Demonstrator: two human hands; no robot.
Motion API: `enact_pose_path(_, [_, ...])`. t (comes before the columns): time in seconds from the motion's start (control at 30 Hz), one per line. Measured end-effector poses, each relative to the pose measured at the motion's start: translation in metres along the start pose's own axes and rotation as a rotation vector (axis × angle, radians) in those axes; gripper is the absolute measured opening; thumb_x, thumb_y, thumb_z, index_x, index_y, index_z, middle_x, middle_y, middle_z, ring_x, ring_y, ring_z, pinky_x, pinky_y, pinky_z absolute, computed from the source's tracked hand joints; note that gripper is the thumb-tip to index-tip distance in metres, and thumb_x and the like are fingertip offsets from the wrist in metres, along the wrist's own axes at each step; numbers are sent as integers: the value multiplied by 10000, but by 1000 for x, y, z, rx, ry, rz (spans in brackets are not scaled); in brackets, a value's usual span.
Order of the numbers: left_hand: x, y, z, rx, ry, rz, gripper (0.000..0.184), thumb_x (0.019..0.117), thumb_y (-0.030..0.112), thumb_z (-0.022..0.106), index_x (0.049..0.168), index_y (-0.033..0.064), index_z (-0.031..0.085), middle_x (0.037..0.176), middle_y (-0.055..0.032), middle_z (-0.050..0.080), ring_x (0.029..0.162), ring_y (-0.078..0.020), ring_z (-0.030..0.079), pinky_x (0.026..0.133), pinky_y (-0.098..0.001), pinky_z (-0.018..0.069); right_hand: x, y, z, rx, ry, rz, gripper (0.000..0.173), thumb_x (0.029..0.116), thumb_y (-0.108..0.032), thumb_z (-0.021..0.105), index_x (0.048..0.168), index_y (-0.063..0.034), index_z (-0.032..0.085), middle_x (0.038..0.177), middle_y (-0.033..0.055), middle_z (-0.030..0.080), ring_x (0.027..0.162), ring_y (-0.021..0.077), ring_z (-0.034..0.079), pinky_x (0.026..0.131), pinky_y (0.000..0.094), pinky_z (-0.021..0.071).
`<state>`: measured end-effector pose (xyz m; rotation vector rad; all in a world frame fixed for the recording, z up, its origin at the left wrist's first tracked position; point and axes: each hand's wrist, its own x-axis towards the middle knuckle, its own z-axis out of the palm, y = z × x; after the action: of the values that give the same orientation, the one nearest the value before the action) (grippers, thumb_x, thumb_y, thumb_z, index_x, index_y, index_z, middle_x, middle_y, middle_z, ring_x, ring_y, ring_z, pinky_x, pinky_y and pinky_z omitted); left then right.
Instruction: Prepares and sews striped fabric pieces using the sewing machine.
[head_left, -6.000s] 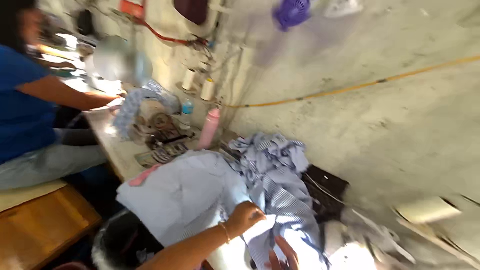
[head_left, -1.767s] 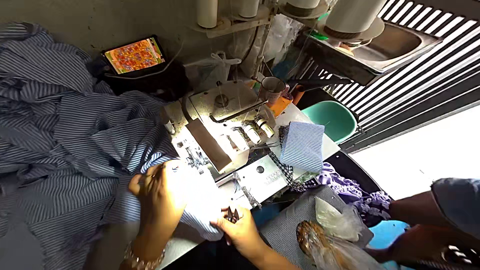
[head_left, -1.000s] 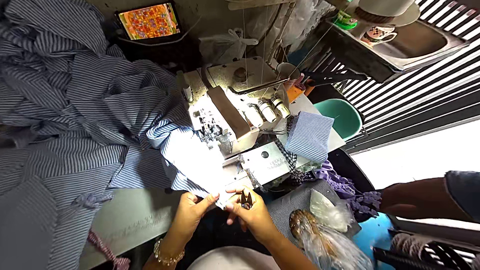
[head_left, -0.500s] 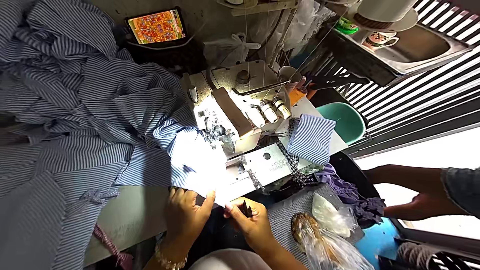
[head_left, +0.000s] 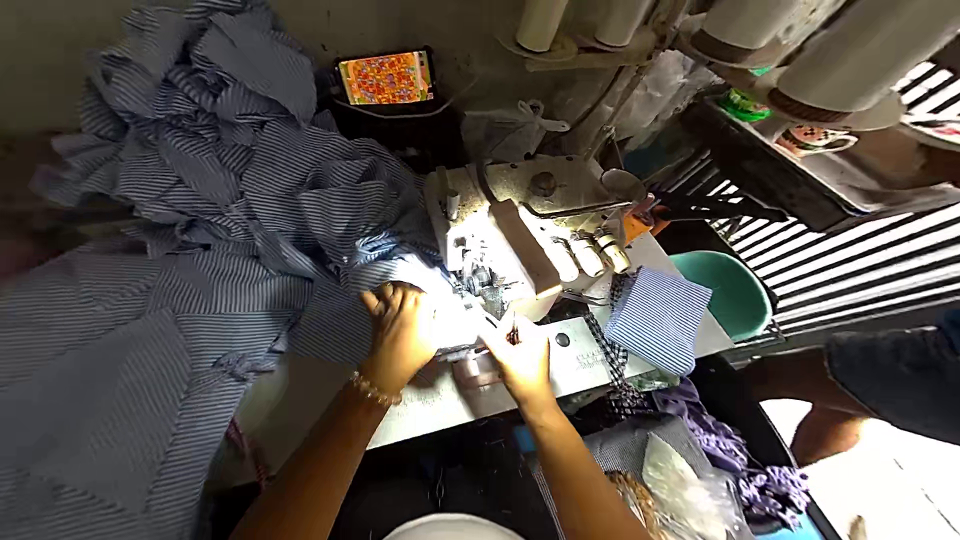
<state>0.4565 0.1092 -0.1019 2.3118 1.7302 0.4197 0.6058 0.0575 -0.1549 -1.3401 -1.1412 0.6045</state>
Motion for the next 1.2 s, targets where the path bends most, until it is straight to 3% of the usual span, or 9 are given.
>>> enact_pose_path(0.13, [25,-8,-6,15,-70,-74,540,1078,413,464,1093,-76,693,1132,-312,663,1234,-518,540,1069,-746,237,-16,2,10,-107,59,-197,304,837,-150,717,615,-94,516,585,-73,470,518,-59,410,504,113,349])
enact_pose_path(0.23, [26,-31,-13,-13,50,-54,594,1012,507,564,846,-50,688,898,-254,693,1014,-470,646,997,-731,328,-48,6,11,-101,-29,-291,365,888,-178,723,599,-82,522,578,-42,488,517,-40,443,502,110,373])
enact_pose_path(0.3, [7,-59,-24,-148,150,23,374,917,348,744,869,-22,712,821,-200,693,854,-398,679,831,-647,477,-66,13,6,-77,-89,-286,377,898,-201,726,603,-86,523,558,-49,470,500,-46,424,487,105,358])
enact_pose_path(0.37, [-20,-83,-29,-347,-58,15,210,918,229,745,961,24,740,882,-121,719,846,-269,693,803,-512,559,-77,19,3,-17,-142,-230,363,903,-201,725,618,-98,524,561,-69,454,496,-63,395,475,92,330])
enact_pose_path(0.5, [-49,-90,8,-257,-301,-68,368,883,247,786,990,-99,718,1012,-274,700,1058,-424,650,1034,-541,434,-87,21,7,8,-228,-142,346,899,-196,720,626,-96,531,571,-82,451,502,-76,378,481,87,317])
enact_pose_path(0.67, [-55,-107,28,-352,-121,37,289,932,195,712,844,-79,727,846,-221,706,921,-377,673,951,-498,463,-86,19,11,-32,-329,-173,344,952,-239,685,671,-67,584,593,-51,498,520,-52,420,499,104,348])
enact_pose_path(0.83, [-64,-129,29,-547,-89,39,278,982,143,588,865,-73,716,845,-167,679,884,-244,626,876,-395,446,-80,16,25,-74,-325,-353,213,1011,-165,592,1016,-34,760,962,45,749,869,23,688,797,161,562])
enact_pose_path(1.07, [-86,-137,8,-659,-2,110,241,996,99,550,986,-67,726,978,-177,713,988,-264,661,943,-405,490,-61,-8,74,8,-517,-372,413,920,74,567,1332,86,598,1373,215,627,1036,163,730,780,278,623])
enact_pose_path(1.2, [-108,-147,-15,-631,146,82,264,1018,182,585,1028,-33,738,995,-147,715,985,-229,655,927,-376,498,-44,-21,111,197,-655,-114,244,864,69,596,1085,54,699,1011,50,746,729,0,674,633,177,569])
